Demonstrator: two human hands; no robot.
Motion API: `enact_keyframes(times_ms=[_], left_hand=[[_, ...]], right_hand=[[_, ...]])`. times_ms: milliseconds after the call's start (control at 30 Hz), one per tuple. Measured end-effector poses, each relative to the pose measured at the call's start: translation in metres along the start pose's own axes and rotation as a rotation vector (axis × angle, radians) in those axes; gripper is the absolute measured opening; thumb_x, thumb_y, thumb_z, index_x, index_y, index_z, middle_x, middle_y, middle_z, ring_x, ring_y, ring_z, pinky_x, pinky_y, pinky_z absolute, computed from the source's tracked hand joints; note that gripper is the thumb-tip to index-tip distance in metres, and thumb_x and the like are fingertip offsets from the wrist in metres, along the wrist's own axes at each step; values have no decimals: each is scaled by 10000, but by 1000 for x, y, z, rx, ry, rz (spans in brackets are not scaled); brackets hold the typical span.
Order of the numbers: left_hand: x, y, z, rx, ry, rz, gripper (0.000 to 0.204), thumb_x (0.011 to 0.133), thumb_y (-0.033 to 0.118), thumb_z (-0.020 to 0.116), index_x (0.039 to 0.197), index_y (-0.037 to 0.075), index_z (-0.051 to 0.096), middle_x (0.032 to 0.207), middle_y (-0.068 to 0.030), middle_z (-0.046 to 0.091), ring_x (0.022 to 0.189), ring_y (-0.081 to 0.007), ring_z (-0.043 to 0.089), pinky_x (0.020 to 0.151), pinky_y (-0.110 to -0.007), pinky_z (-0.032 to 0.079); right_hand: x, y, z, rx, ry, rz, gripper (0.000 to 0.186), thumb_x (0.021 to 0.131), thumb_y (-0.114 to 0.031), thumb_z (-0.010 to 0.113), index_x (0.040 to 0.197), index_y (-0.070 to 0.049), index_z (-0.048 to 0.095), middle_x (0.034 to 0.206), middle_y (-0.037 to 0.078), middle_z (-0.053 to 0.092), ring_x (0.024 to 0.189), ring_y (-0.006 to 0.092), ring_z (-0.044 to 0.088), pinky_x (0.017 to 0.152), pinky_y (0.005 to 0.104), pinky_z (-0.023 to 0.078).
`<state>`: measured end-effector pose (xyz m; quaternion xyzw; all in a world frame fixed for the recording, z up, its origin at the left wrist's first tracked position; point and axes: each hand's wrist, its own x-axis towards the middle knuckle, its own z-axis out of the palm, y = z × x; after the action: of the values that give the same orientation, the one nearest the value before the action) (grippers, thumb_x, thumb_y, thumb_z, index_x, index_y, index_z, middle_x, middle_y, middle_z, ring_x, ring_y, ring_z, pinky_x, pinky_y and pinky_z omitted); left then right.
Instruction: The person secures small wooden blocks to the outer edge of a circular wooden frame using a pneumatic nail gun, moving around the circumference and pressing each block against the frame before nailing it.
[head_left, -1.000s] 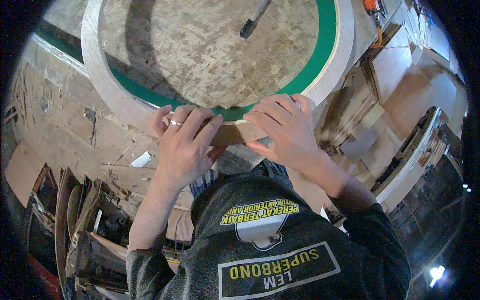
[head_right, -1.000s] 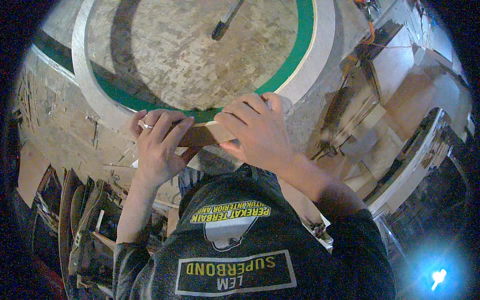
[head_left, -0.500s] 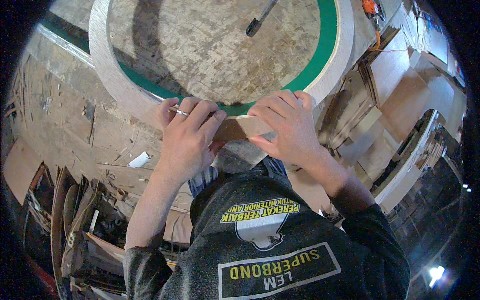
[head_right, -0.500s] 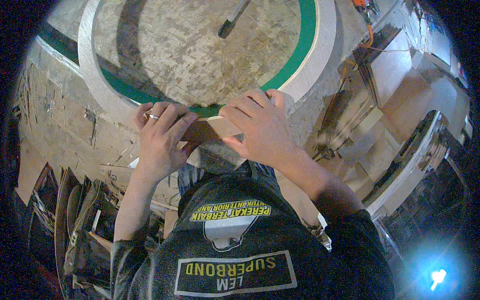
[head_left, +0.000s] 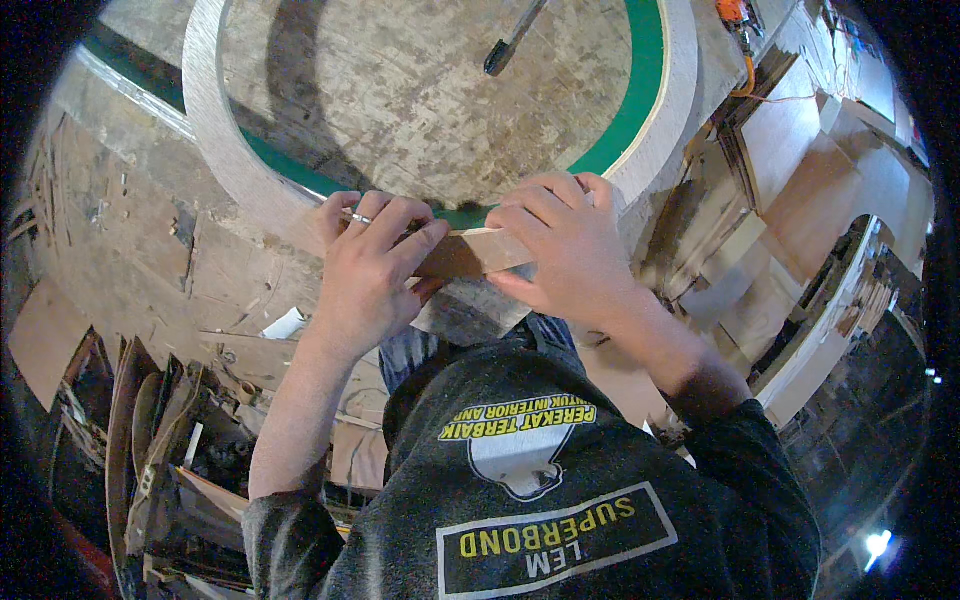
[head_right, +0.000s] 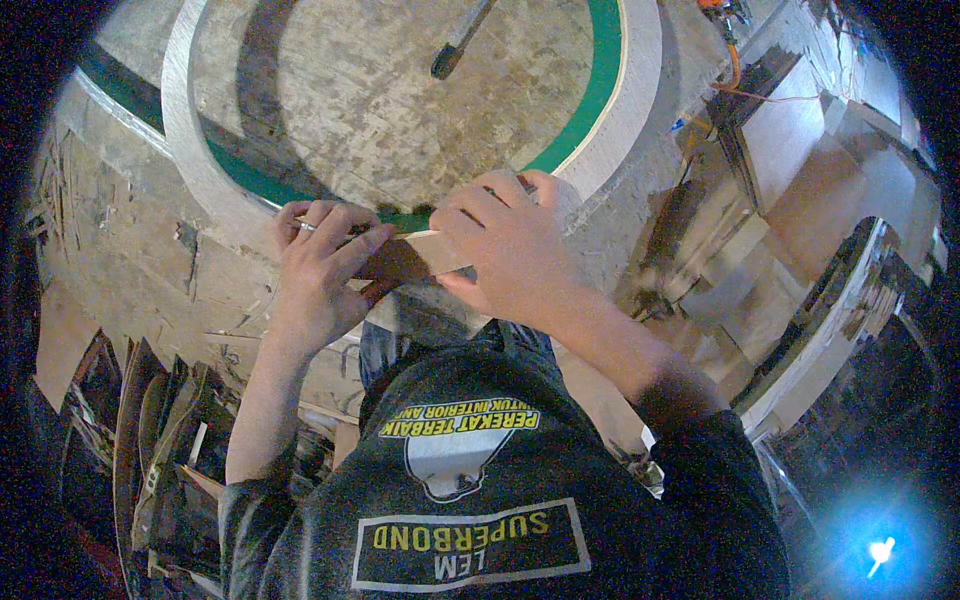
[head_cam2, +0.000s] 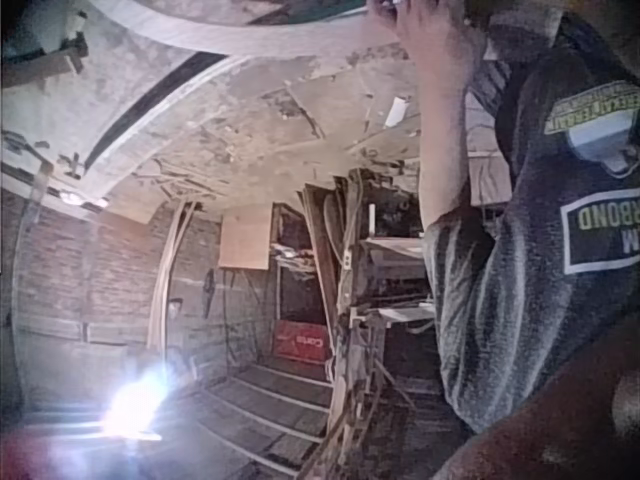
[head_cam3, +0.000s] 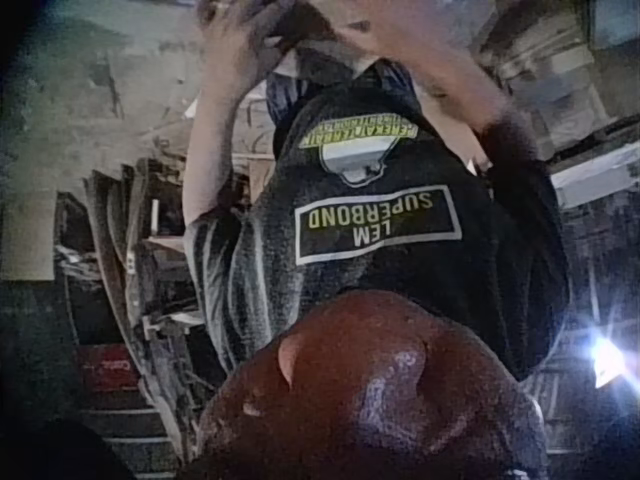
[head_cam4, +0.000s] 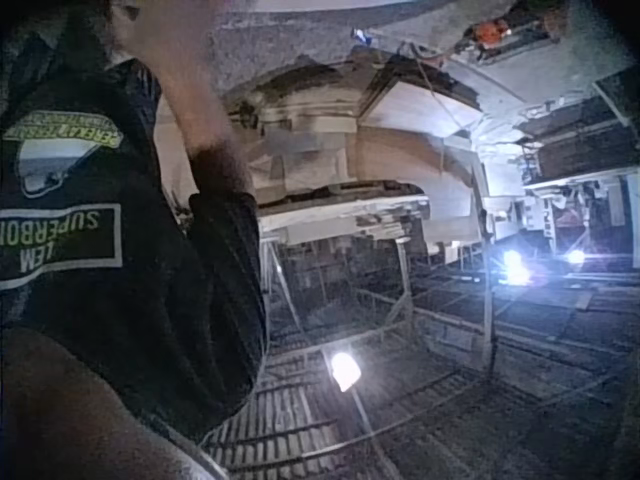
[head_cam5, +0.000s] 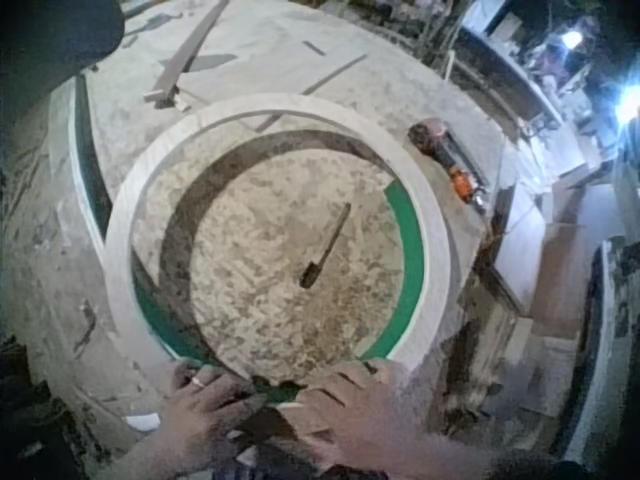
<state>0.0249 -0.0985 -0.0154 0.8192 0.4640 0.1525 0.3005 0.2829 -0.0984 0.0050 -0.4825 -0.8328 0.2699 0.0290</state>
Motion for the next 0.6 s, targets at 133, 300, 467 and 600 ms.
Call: enact_keyframes(times_ms=[133,300,467,600], left_hand=[[-2,0,2,8,-52,-20,552,603,237,950,1123,157,784,1151,-18,685,1131,-260,620,1095,-526,363],[0,5,3,57,-7,-1,549,629,252,935,1150,152,791,1178,-46,677,1136,-283,607,1112,-556,349],[10,5,3,57,9,49,563,596,262,939,1133,167,799,1133,-51,675,1118,-298,613,1097,-554,365],[-6,-2,4,55,-19,-27,592,570,264,934,1140,183,799,1138,-46,678,1129,-288,616,1138,-560,356]], right_hand=[[-6,20,-23,-37,114,-17,512,717,-381,921,1150,-185,730,1232,5,676,1257,267,589,1083,547,361],[26,154,-111,-204,736,267,393,851,-282,854,1180,-97,745,1140,105,737,1116,328,693,1005,422,516],[123,366,-178,-604,899,227,450,904,-319,800,1248,-60,665,1126,158,736,1039,301,715,899,436,567],[189,358,-156,14,608,378,577,841,-286,824,1328,-54,619,1329,237,687,1264,421,641,1054,514,517]])
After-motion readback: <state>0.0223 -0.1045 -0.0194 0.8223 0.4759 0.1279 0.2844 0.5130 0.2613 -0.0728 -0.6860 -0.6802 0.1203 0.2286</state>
